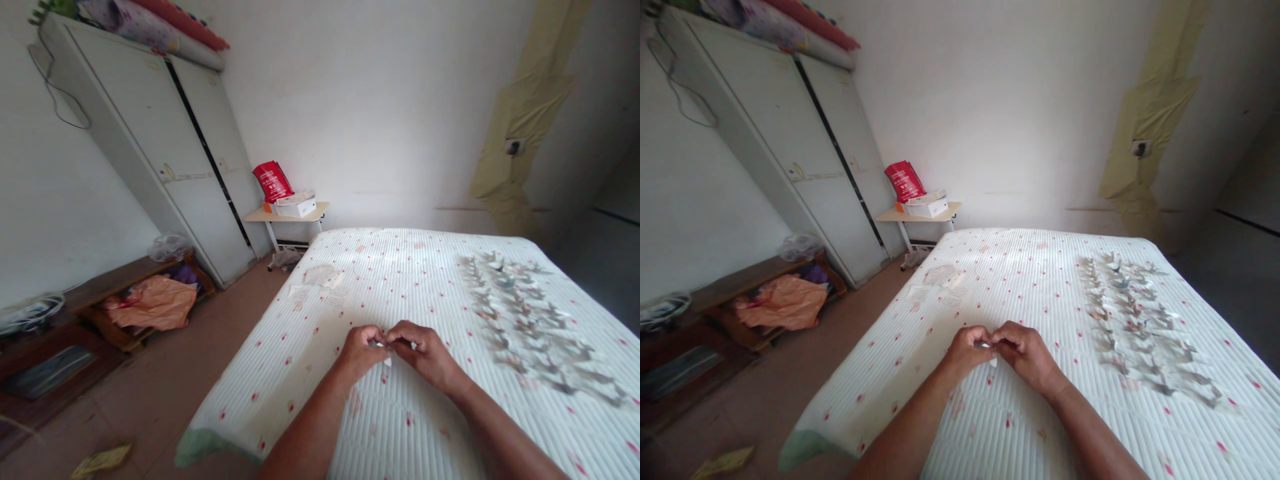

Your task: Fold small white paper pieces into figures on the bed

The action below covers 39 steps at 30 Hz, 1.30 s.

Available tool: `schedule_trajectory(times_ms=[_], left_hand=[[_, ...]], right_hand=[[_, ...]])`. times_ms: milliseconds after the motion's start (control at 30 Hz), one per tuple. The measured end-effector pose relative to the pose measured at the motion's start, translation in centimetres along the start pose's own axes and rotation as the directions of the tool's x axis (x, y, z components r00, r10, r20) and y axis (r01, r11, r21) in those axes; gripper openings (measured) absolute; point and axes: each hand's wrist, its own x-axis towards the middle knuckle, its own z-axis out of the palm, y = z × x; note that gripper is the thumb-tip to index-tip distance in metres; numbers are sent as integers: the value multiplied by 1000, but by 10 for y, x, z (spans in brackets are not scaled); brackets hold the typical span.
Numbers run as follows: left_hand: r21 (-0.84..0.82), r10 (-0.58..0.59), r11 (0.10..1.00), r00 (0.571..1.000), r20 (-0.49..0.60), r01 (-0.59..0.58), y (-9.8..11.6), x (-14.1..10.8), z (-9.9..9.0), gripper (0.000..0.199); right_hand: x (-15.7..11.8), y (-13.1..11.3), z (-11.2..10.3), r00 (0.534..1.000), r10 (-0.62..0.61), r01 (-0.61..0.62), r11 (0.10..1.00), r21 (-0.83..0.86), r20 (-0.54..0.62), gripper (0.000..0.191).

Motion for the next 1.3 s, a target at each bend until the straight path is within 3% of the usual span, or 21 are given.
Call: schedule_trajectory(times_ms=[233,433,567,733,967,1300], left_hand=[[-128,-71,989,997,2,71,4,-1,-8,20],[-185,-109,977,994,-7,106,7,-2,-7,23],[-168,-120,979,993,-8,117,10,-2,-7,25],[-170,-145,975,989,-5,142,9,-2,-7,22],[-151,-168,975,986,-10,164,9,-2,-8,26],[-186,-179,965,983,32,182,7,-2,-11,26]], right_hand=[[1,3,-1,999,26,-27,999,-32,-45,14],[1,0,-5,995,-97,94,976,-196,-5,19],[0,-2,-8,968,-241,249,881,-404,71,25],[0,-2,-7,945,-314,308,763,-568,90,28],[0,-7,-9,928,-350,347,685,-640,127,26],[-1,-4,-10,919,-367,372,680,-632,146,26]])
